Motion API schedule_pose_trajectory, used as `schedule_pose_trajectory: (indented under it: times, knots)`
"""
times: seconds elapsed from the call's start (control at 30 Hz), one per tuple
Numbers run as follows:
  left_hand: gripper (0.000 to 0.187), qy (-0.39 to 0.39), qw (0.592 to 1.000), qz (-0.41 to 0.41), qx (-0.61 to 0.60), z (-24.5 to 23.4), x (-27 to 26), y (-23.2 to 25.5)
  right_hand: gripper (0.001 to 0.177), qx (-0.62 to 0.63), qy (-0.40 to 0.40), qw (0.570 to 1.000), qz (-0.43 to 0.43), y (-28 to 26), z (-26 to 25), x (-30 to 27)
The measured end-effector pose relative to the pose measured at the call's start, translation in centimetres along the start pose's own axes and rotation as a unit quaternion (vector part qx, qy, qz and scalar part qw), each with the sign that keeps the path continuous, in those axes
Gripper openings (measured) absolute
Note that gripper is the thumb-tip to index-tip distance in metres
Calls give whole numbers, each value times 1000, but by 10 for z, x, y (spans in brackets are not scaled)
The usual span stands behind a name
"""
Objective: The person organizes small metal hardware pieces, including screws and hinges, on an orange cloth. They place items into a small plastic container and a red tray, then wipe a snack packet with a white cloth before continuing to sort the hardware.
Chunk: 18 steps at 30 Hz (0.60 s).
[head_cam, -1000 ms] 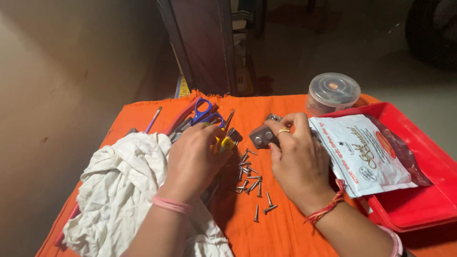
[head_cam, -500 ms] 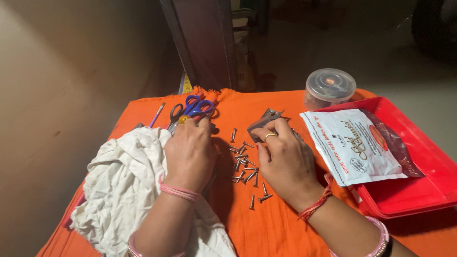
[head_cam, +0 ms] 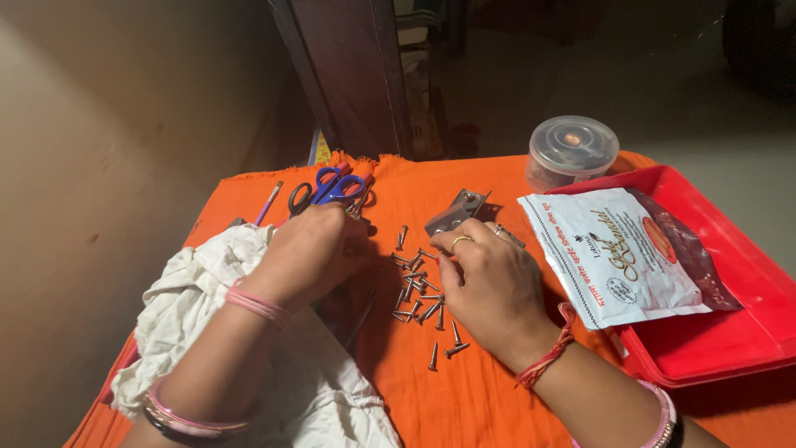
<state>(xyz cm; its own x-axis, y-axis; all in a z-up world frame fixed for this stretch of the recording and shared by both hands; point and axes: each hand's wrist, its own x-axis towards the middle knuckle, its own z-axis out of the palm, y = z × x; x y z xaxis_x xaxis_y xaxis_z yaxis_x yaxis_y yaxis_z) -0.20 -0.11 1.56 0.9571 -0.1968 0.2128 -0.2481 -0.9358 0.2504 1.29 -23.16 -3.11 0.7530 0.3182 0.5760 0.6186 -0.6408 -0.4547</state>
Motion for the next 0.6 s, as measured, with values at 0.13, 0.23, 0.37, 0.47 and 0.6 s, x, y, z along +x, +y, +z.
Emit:
schedule_pose_trajectory:
  times: [0.13, 0.23, 0.37, 0.47, 0.6]
  knots:
    - [15, -40, 998, 43, -27, 2, 6, 0, 13, 5, -18, 1000, 2, -5, -2, 0]
    - [15, 8, 995, 94, -17, 16, -3, 2, 14, 7, -15, 1000, -3, -6, -2, 1]
    - [15, 26, 991, 41, -125, 17, -6, -3, 15, 15, -5, 1000, -24, -8, -4, 1]
    - [14, 35, 969, -22, -243, 14, -6, -3, 17, 33, -8, 999, -30, -12, -4, 2]
    - [20, 64, 955, -29, -289, 19, -6, 1, 19, 44, -15, 998, -35, -14, -4, 1]
